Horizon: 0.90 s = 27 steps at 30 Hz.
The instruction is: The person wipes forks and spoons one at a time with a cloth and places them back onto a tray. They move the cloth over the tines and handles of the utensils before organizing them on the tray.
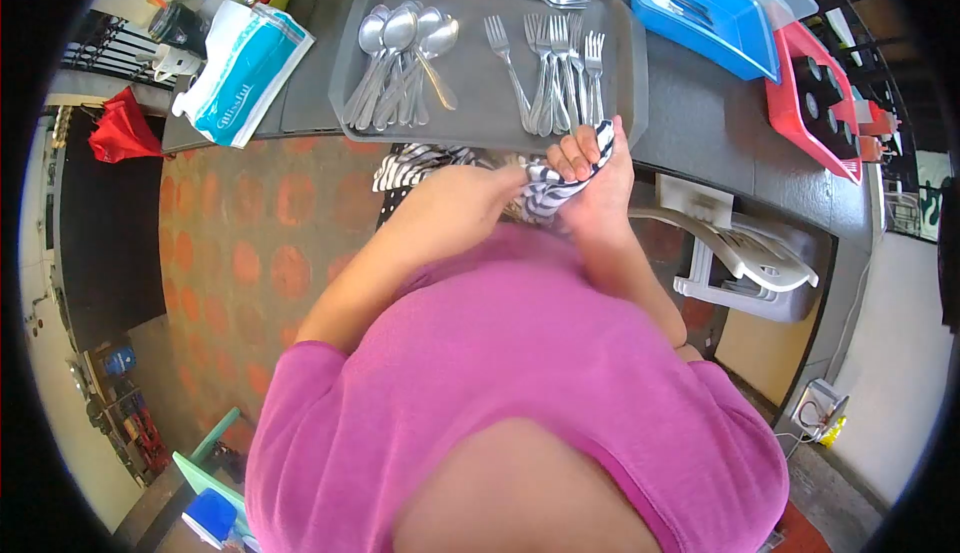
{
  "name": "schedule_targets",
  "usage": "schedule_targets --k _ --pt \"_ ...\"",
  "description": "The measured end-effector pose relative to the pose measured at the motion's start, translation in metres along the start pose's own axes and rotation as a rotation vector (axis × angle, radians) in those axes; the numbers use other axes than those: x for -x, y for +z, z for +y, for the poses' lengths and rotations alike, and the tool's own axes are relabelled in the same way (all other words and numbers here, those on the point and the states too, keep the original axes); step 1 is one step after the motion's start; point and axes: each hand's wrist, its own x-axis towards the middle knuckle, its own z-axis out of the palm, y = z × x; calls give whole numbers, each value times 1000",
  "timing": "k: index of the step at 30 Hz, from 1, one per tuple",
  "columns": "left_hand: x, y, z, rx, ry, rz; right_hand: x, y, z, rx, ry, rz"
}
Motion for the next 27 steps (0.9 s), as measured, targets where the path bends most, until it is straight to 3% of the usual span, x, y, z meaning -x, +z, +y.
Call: schedule_targets --k 4,7,10,12,13,14,16,18,19,22,27 --pt "4 -13 -11 67 -20 -76 -1 -8 -13 136 -50 -62" --pt "12 -27 -33 120 74 -100 -8 -29 -47 106 -97 -119" --pt "16 -34 -46 763 -336 60 -10 -29 -60 51 -148 -187" --pt "9 -28 -44 850 -347 142 -8 -15 -51 -11 -171 167" --pt "4 -24 -41 936 -353 232 -11 -29 -45 -25 -132 20" --pt "-1 -17 -34 939 -353 232 -16 -43 -34 -64 -107 -76" --pt "-15 2 -14 896 -467 226 -7 0 -8 -1 -70 51" --pt "-26 42 -14 344 -159 341 -21 -38 22 793 -246 -2" --pt "-28 49 -9 251 -172 373 -11 -10 26 76 -93 -81" --pt "-26 42 0 285 -159 335 -5 -2 19 314 -144 -43" --pt "-23 43 -1 343 -171 244 -6 -13 17 223 -239 49"
